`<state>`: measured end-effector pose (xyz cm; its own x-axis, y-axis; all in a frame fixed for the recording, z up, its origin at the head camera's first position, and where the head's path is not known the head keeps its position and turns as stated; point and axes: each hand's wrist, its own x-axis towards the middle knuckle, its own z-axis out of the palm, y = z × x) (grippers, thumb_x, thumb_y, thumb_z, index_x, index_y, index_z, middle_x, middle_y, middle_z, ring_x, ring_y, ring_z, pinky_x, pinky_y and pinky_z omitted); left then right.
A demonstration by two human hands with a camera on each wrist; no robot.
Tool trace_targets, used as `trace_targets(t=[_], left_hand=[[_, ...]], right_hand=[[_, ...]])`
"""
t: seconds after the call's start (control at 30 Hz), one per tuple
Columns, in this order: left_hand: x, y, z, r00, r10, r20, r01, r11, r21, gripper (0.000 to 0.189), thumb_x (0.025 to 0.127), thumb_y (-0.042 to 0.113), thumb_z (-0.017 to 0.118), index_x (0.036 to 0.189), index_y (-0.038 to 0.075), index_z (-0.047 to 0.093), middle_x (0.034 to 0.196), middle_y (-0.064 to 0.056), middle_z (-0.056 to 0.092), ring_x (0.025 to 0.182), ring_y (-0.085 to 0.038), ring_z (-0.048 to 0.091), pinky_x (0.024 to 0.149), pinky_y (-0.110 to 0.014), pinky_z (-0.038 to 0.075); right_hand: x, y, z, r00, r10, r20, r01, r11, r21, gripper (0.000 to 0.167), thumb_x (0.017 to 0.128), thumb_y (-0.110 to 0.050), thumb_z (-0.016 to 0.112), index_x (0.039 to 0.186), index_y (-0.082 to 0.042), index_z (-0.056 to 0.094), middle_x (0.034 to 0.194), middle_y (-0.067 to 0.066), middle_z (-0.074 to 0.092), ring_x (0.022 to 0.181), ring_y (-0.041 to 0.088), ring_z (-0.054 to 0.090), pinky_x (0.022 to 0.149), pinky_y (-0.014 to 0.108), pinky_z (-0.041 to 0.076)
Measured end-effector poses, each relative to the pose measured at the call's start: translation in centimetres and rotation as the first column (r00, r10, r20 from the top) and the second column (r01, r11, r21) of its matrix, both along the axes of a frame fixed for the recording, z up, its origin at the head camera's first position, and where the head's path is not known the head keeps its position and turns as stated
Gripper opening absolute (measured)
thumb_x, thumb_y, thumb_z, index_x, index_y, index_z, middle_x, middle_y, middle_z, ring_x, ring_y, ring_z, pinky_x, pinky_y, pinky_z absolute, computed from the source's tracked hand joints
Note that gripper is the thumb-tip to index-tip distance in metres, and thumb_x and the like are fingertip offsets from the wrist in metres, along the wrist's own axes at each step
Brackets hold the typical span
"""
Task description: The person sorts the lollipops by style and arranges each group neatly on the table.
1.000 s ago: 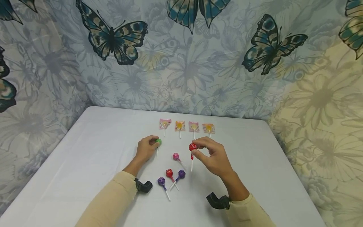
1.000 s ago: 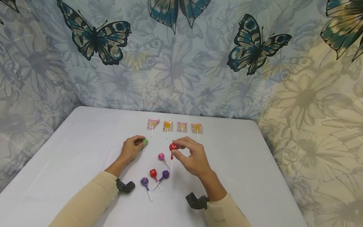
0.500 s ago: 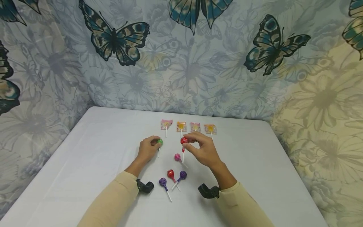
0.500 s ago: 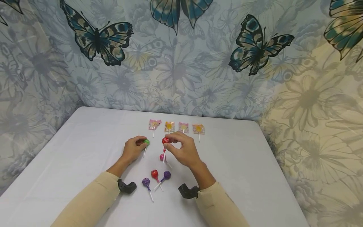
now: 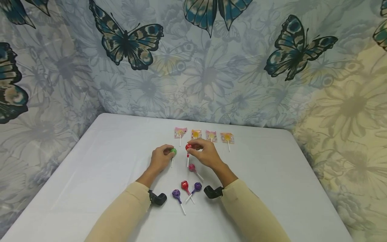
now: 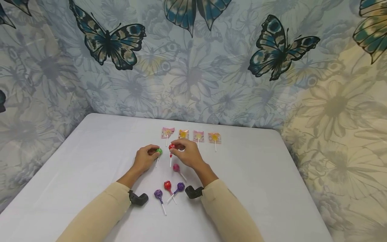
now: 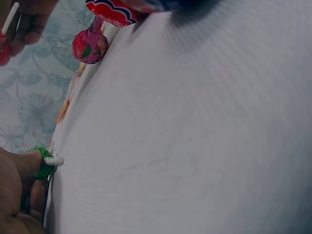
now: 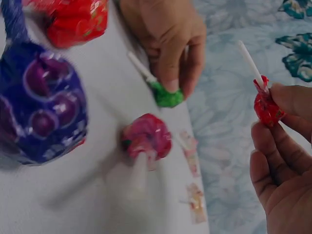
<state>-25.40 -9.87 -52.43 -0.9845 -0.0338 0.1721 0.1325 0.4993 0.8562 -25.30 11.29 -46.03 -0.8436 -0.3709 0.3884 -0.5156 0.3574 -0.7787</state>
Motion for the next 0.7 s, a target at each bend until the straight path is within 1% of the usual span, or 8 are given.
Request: trace_targets(t=[0.13,0.27,0.37,0.47,0.53,0.7], left_hand=[[-0.1,-0.1,-0.2,1.000,0.000,0.005,0.000,1.000,-0.009,0.023,0.088,0.008,0.070,0.111,0.005,0.070,0.094,-0.005,0.067,0.087,-0.019,0.061,0.077,-0.034,0.051],[-0.1,-0.1,-0.2,1.000,0.004,-0.002,-0.004,1.000,-0.012,0.023,0.088,0.008,0.071,0.110,0.005,0.070,0.093,-0.005,0.067,0.086,-0.019,0.061,0.077,-0.035,0.051],[-0.1,-0.2,-0.2,1.000,0.006,0.004,-0.006,1.000,-0.008,0.023,0.088,0.008,0.071,0.111,0.005,0.070,0.093,-0.005,0.067,0.086,-0.019,0.061,0.077,-0.035,0.051],[0.0,-0.1,-0.1,1.000,0.001,0.007,-0.001,1.000,0.003,0.024,0.088,0.009,0.071,0.112,0.005,0.069,0.093,-0.005,0.066,0.086,-0.019,0.060,0.076,-0.034,0.051],[-0.1,-0.1,-0.2,1.000,0.000,-0.007,0.000,1.000,-0.006,0.024,0.088,0.008,0.070,0.111,0.004,0.069,0.092,-0.004,0.066,0.085,-0.019,0.060,0.074,-0.032,0.051],[-0.1,-0.1,-0.3,1.000,0.006,-0.012,-0.006,1.000,-0.015,0.024,0.087,0.008,0.071,0.111,0.004,0.069,0.092,-0.004,0.066,0.084,-0.018,0.061,0.074,-0.033,0.051]], right_hand=[[-0.7,-0.5,-0.9,0.994,-0.054,0.095,0.049,0.997,0.054,0.023,0.085,-0.011,0.074,0.106,-0.001,0.071,0.096,0.003,0.069,0.083,0.017,0.064,0.075,0.035,0.054],[-1.5,-0.9,-1.6,0.982,-0.099,0.161,0.084,0.992,0.096,0.022,0.084,-0.011,0.076,0.105,-0.005,0.072,0.096,0.002,0.069,0.084,0.016,0.064,0.076,0.031,0.053],[-2.1,-1.2,-2.0,0.976,-0.103,0.192,0.079,0.989,0.126,0.021,0.084,-0.012,0.076,0.104,-0.006,0.073,0.093,0.000,0.069,0.082,0.015,0.063,0.075,0.030,0.052],[-2.5,-1.4,-2.5,0.973,-0.108,0.205,0.073,0.983,0.171,0.019,0.083,-0.013,0.077,0.101,-0.007,0.073,0.088,-0.002,0.068,0.078,0.014,0.062,0.072,0.030,0.051],[-2.8,-1.5,-2.9,0.969,-0.116,0.217,0.071,0.976,0.207,0.018,0.083,-0.014,0.077,0.100,-0.009,0.074,0.085,-0.003,0.067,0.076,0.013,0.061,0.071,0.031,0.051],[-3.3,-1.6,-3.9,0.957,-0.137,0.254,0.058,0.954,0.295,0.017,0.085,-0.019,0.075,0.101,-0.013,0.075,0.086,-0.005,0.068,0.078,0.012,0.062,0.073,0.031,0.050]])
